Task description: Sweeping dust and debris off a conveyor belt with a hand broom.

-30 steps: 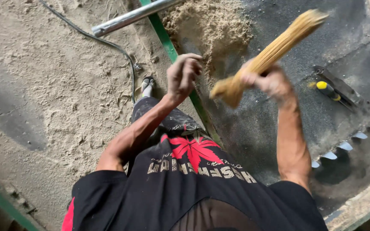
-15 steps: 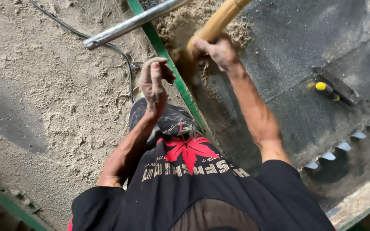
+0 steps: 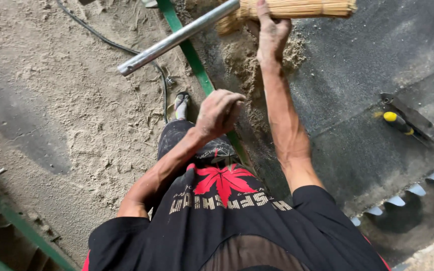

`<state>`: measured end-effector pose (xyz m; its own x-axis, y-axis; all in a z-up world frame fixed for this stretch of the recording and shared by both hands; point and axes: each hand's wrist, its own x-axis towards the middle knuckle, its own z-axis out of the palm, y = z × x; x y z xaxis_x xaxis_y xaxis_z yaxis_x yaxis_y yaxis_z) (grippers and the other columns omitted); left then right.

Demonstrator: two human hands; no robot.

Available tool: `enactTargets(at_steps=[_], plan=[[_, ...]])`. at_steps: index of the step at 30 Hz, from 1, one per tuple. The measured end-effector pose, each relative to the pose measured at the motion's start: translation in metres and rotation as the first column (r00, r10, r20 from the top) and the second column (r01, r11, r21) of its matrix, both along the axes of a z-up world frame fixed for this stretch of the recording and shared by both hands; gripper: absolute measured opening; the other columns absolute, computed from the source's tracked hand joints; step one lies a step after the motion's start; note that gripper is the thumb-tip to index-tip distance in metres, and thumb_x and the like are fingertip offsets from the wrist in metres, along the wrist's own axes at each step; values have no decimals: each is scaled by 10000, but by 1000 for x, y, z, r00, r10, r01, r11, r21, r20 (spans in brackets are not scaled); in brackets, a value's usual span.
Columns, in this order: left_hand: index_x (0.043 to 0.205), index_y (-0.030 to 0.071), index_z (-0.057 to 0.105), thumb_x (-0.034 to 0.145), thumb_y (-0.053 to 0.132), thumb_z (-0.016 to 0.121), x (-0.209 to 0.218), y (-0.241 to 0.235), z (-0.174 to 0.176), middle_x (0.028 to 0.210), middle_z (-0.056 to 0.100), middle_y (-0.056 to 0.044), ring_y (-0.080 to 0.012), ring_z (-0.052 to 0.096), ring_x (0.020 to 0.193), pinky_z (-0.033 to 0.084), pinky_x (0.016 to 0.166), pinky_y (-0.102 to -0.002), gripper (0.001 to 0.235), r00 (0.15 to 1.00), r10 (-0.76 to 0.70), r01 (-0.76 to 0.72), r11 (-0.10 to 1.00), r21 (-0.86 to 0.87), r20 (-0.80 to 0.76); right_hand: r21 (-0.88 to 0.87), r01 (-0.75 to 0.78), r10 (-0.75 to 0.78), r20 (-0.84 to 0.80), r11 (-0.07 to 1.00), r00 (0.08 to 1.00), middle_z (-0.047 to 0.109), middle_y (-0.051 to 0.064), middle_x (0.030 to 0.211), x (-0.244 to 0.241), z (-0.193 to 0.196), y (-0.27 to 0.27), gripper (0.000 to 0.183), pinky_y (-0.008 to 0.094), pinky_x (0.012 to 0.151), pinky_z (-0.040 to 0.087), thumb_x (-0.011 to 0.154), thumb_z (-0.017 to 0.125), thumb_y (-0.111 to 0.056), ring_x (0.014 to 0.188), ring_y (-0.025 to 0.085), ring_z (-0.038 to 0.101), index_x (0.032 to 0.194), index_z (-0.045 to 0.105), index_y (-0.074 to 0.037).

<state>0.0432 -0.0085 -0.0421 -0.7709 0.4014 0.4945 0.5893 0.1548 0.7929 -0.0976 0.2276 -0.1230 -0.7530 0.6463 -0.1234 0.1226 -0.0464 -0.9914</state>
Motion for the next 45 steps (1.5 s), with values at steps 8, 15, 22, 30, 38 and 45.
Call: enactTargets(at_steps=[8,15,22,30,38,45], plan=[[1339,105,582,1027,187,733,-101,-59,-1,1238,589,-120,-262,554,1162,470,1000,-447,356,938,273,-338,858,-386,-214,230,-206,255,-209,951,944,703,99,1113,94,131,28,385,316,698,690,914,778,-355,949,209,776,1098,697,-27],[1389,78,529,1116,147,653,-108,-85,4,1374,558,-149,-296,564,1287,460,1112,-466,308,886,293,-422,829,-366,-358,-173,-685,706,205,708,678,712,112,1005,147,135,23,239,292,699,612,970,782,-222,809,192,644,1099,704,-36],[1253,56,648,1065,38,602,-43,-35,44,1245,664,-123,-276,625,1197,501,1049,-411,194,975,192,-208,964,-164,-111,-236,-599,643,335,765,689,714,67,846,63,52,-17,307,340,695,522,931,817,-308,710,188,616,946,720,-17],[1254,58,662,1053,-39,564,-20,-48,39,1206,653,-141,-255,645,994,551,883,-356,243,951,247,-241,969,-58,188,-669,-264,362,7,695,932,709,-309,1074,47,-86,78,592,-138,730,464,676,618,-722,915,-275,649,1117,687,-332],[1294,59,622,1060,-32,548,-33,-25,20,1214,645,-111,-266,649,1079,549,930,-360,262,995,91,-93,993,-69,-31,22,-800,795,105,599,598,727,61,1089,222,184,66,214,322,905,593,974,743,-150,993,171,681,1150,688,-40],[1308,110,634,1130,140,447,-47,5,-28,1098,699,-51,-153,600,847,431,736,-311,260,985,64,-102,966,-240,-162,-364,-814,729,677,453,103,768,129,1140,261,148,40,582,414,886,606,730,858,-425,1012,264,753,1183,726,-84]])
